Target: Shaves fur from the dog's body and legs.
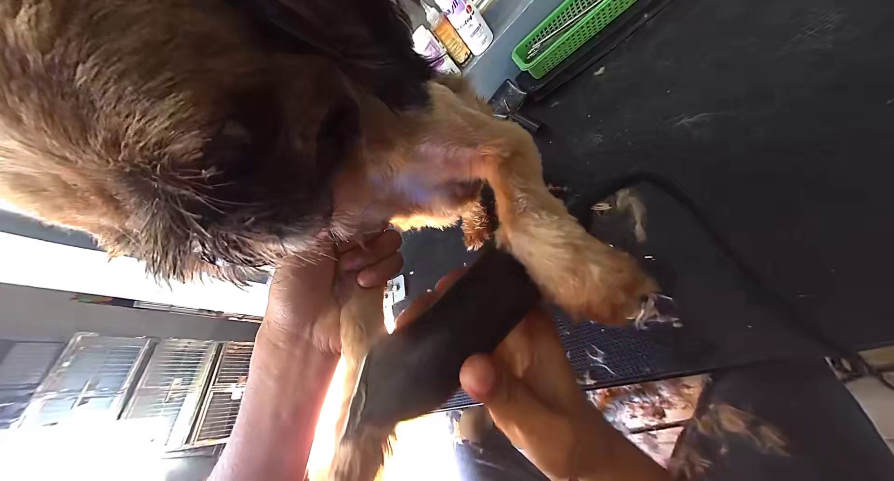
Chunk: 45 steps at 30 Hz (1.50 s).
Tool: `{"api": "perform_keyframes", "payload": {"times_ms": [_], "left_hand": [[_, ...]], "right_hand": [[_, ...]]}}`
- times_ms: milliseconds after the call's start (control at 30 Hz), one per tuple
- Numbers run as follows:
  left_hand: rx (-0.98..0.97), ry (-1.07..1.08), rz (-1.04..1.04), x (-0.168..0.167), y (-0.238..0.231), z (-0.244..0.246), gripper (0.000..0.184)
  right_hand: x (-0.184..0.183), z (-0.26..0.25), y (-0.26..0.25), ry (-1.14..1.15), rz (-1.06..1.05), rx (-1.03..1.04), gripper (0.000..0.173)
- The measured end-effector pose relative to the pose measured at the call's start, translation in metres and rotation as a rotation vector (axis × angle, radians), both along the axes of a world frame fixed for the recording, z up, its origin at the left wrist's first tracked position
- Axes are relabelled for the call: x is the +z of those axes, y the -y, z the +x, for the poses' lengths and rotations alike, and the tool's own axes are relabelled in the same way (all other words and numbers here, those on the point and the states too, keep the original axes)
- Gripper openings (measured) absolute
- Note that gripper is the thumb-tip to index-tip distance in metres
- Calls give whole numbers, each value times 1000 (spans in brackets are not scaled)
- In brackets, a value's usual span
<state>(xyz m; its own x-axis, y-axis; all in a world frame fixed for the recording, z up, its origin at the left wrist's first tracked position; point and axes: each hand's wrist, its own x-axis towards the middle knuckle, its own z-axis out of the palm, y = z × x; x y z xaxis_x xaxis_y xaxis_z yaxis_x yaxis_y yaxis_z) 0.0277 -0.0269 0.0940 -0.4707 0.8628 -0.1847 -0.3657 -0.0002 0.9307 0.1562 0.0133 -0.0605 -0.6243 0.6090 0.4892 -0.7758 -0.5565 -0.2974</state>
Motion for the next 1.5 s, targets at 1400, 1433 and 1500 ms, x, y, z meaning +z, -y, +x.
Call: {"api": "perform_keyframes", "payload": {"times_ms": [1400, 1433, 1500], "left_hand": [[200, 39, -5, 0, -42, 8, 48], [205, 24, 7, 2, -43, 7, 47], [201, -5, 20, 5, -42, 5, 47]], "right_hand": [[-23, -15, 12, -304, -639, 199, 45], [-19, -13, 12, -289, -614, 180, 46], [-15, -10, 8, -263, -537, 150, 47]]}}
